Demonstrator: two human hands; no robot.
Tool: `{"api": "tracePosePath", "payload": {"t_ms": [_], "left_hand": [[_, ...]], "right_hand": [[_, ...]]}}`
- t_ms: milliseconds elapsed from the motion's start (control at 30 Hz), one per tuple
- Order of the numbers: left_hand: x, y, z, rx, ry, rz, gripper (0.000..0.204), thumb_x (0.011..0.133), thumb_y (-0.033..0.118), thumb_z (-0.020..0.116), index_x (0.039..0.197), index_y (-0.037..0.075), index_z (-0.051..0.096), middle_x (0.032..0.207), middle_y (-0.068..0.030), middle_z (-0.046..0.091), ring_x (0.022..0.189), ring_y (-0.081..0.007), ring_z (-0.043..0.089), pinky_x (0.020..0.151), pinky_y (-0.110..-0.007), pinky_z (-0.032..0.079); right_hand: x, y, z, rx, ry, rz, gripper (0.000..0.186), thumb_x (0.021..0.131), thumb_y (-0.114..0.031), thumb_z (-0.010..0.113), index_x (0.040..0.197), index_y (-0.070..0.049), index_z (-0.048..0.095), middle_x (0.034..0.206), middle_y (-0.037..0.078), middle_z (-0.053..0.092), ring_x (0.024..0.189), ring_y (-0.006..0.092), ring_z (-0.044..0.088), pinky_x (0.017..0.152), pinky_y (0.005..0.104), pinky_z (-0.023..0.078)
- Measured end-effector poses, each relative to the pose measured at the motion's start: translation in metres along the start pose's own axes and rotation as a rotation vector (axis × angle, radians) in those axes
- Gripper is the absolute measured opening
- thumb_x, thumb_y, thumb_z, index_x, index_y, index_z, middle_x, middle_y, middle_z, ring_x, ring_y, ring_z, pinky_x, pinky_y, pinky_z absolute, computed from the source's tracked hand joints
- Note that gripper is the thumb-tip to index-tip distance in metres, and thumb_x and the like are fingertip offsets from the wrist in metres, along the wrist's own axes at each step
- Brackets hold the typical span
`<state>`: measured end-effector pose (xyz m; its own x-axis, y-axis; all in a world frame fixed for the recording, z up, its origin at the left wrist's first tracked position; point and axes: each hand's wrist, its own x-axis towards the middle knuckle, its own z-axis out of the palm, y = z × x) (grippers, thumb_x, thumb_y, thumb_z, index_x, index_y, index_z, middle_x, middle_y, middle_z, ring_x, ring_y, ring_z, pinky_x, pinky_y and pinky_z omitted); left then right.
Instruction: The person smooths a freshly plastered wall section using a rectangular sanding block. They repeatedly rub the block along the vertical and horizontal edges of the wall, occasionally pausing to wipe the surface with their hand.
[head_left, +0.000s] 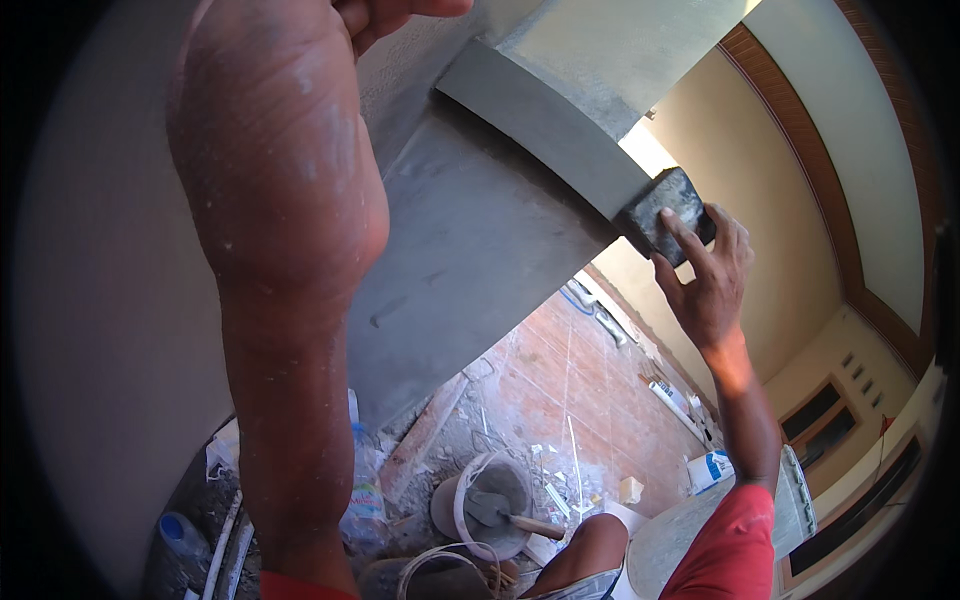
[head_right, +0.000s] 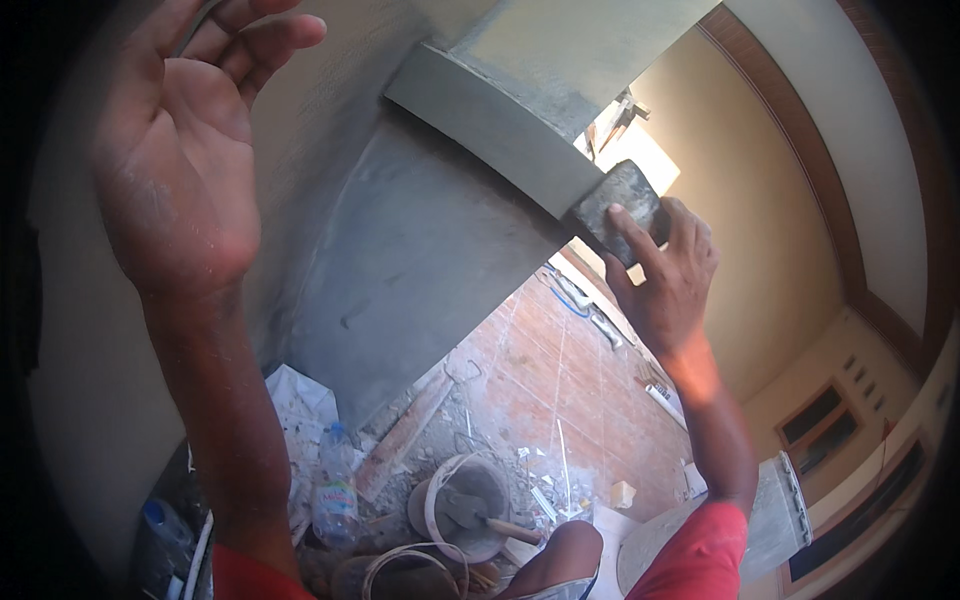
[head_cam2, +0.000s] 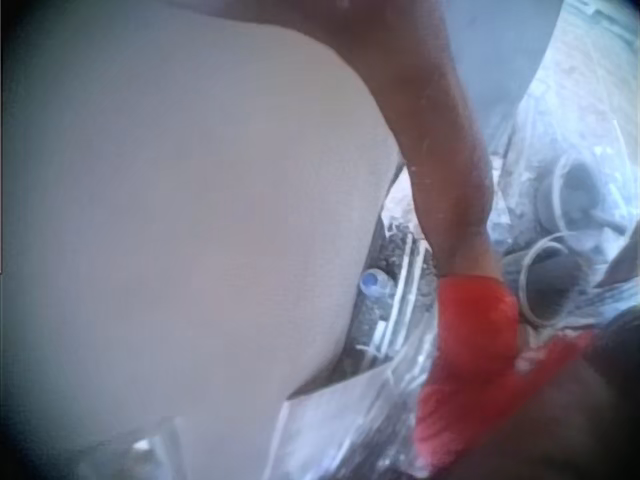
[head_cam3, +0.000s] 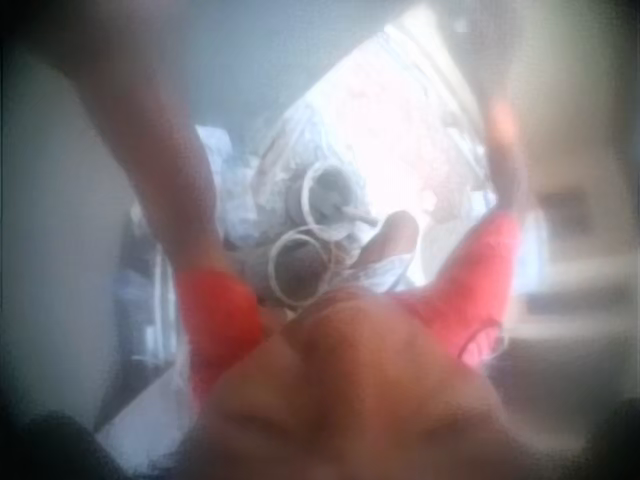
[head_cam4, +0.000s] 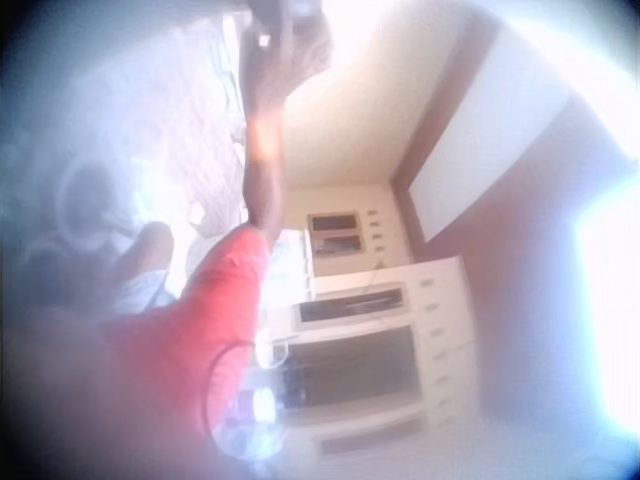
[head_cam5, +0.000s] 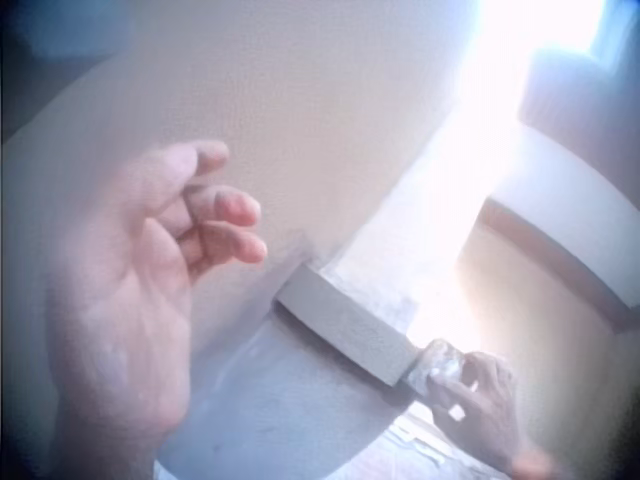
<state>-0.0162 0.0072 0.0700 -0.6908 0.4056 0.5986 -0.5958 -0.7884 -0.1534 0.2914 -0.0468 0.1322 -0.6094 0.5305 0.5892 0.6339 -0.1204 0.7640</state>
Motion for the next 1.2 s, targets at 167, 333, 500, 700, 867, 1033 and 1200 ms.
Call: {"api": "tracePosePath", "payload": {"t_ms": [167, 333, 500, 700, 867, 1033, 1200], "left_hand": [[-0.013, -0.023, -0.006, 0.055, -0.069, 0.037, 0.025, 0.093, 0.018, 0.055, 0.106, -0.003, 0.057, 0.091, -0.0116, 0.062, 0.086, -0.0193, 0.062, 0.077, -0.034, 0.051], [-0.006, -0.038, -0.021, 0.162, -0.183, -0.261, 0.04, 0.1, 0.029, 0.048, 0.122, -0.003, 0.054, 0.099, -0.0154, 0.066, 0.093, -0.0248, 0.065, 0.099, -0.039, 0.042], [-0.013, -0.037, -0.011, 0.133, -0.05, -0.227, 0.029, 0.095, 0.019, 0.052, 0.112, -0.004, 0.055, 0.089, -0.0109, 0.064, 0.087, -0.019, 0.063, 0.083, -0.034, 0.049], [-0.003, -0.023, -0.011, 0.038, -0.085, -0.188, 0.027, 0.095, 0.017, 0.051, 0.111, -0.005, 0.054, 0.088, -0.011, 0.063, 0.085, -0.0187, 0.061, 0.083, -0.032, 0.048], [0.004, -0.013, -0.016, -0.02, -0.107, -0.24, 0.028, 0.095, 0.019, 0.051, 0.11, -0.005, 0.054, 0.087, -0.0106, 0.062, 0.085, -0.0179, 0.06, 0.083, -0.03, 0.048], [0.006, -0.006, -0.01, -0.019, -0.086, -0.185, 0.03, 0.095, 0.02, 0.052, 0.11, -0.006, 0.054, 0.09, -0.0105, 0.06, 0.086, -0.0174, 0.059, 0.083, -0.03, 0.047], [0.01, 0.011, -0.009, -0.132, -0.14, -0.129, 0.031, 0.095, 0.02, 0.054, 0.109, -0.007, 0.054, 0.092, -0.0114, 0.058, 0.087, -0.0185, 0.059, 0.084, -0.031, 0.046]], "right_hand": [[-0.036, 0.023, -0.028, 0.074, 0.005, 0.148, 0.058, 0.066, -0.013, 0.084, 0.122, -0.022, 0.068, 0.13, 0.016, 0.05, 0.116, 0.0326, 0.051, 0.095, 0.0461, 0.041], [-0.02, 0.019, -0.019, 0.09, -0.014, -0.047, 0.057, 0.07, -0.016, 0.083, 0.123, -0.027, 0.066, 0.133, 0.014, 0.049, 0.122, 0.0333, 0.048, 0.099, 0.0462, 0.039], [0.011, 0.008, 0.013, 0.088, 0.034, -0.227, 0.047, 0.074, -0.021, 0.079, 0.119, -0.031, 0.067, 0.134, 0.012, 0.05, 0.121, 0.0336, 0.048, 0.095, 0.0449, 0.037], [0.054, -0.016, 0.033, 0.137, 0.032, -0.268, 0.046, 0.071, -0.02, 0.08, 0.116, -0.028, 0.071, 0.133, 0.011, 0.051, 0.123, 0.0318, 0.048, 0.095, 0.0457, 0.037], [0.109, -0.052, 0.057, 0.141, 0.029, -0.251, 0.041, 0.079, -0.025, 0.075, 0.12, -0.03, 0.071, 0.14, 0.013, 0.047, 0.131, 0.0315, 0.042, 0.103, 0.047, 0.035], [0.155, -0.083, 0.068, 0.115, 0.07, -0.175, 0.039, 0.081, -0.026, 0.071, 0.12, -0.026, 0.071, 0.134, 0.013, 0.05, 0.127, 0.0311, 0.043, 0.099, 0.0482, 0.035], [0.137, -0.071, 0.065, 0.072, 0.14, -0.171, 0.039, 0.078, -0.026, 0.071, 0.117, -0.027, 0.07, 0.123, 0.012, 0.053, 0.12, 0.0306, 0.047, 0.092, 0.047, 0.038]]}}
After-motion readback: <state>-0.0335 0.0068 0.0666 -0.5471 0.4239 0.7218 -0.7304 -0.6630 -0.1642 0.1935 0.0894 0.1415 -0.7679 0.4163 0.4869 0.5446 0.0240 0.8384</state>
